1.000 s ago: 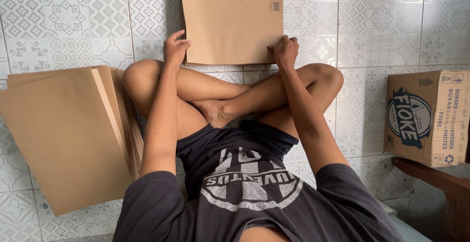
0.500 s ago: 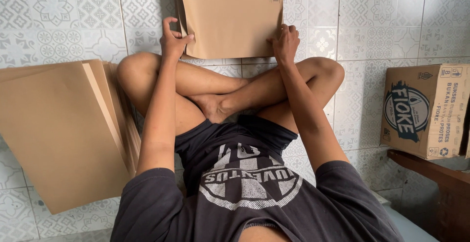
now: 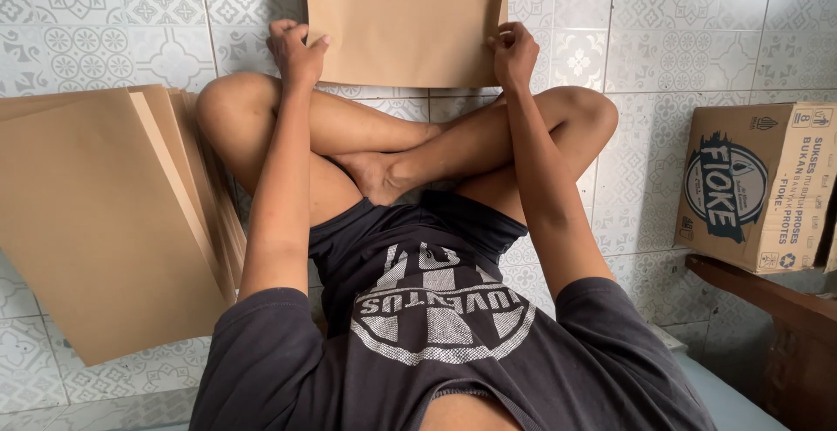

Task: Folding brown paper sheets into envelopes or bags while sitting on the floor.

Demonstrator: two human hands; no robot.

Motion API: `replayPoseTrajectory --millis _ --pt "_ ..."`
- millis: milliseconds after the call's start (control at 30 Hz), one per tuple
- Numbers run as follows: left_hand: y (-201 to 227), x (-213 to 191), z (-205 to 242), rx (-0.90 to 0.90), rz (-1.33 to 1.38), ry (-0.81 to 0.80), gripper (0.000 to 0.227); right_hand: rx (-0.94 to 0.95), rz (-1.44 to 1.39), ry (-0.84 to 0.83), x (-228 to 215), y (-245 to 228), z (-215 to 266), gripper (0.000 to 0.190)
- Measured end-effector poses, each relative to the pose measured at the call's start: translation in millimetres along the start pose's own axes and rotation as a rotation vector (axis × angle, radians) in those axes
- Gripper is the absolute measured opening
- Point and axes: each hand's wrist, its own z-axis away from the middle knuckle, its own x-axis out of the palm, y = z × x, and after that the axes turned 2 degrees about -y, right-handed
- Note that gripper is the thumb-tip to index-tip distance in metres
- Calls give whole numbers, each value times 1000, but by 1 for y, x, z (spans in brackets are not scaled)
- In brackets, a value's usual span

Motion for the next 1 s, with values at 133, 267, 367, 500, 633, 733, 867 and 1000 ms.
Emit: replayPoseTrajectory --millis 133,267,367,500,633,733,867,1000 --pt "7 -8 0 95 118 155 27 -64 -242 0 -6 -9 1 11" --pt "13 -19 5 216 347 248 24 -33 -555 -89 -15 -17 2 11" --pt "43 -37 22 232 195 281 20 -114 -632 -113 -17 -20 3 14" --pt "33 -23 14 193 -109 309 34 -225 -649 -191 -9 -17 4 35" --pt "44 -29 17 208 -73 170 54 -367 -580 -331 -7 -19 6 54" --pt "63 -46 22 204 -44 2 59 -407 -502 -386 -4 -15 3 64" --pt "77 -66 16 114 65 -254 84 -411 -236 -391 7 3 -2 98" --pt "46 -71 -8 258 221 -386 65 -440 -290 -371 -12 -5 -8 115"
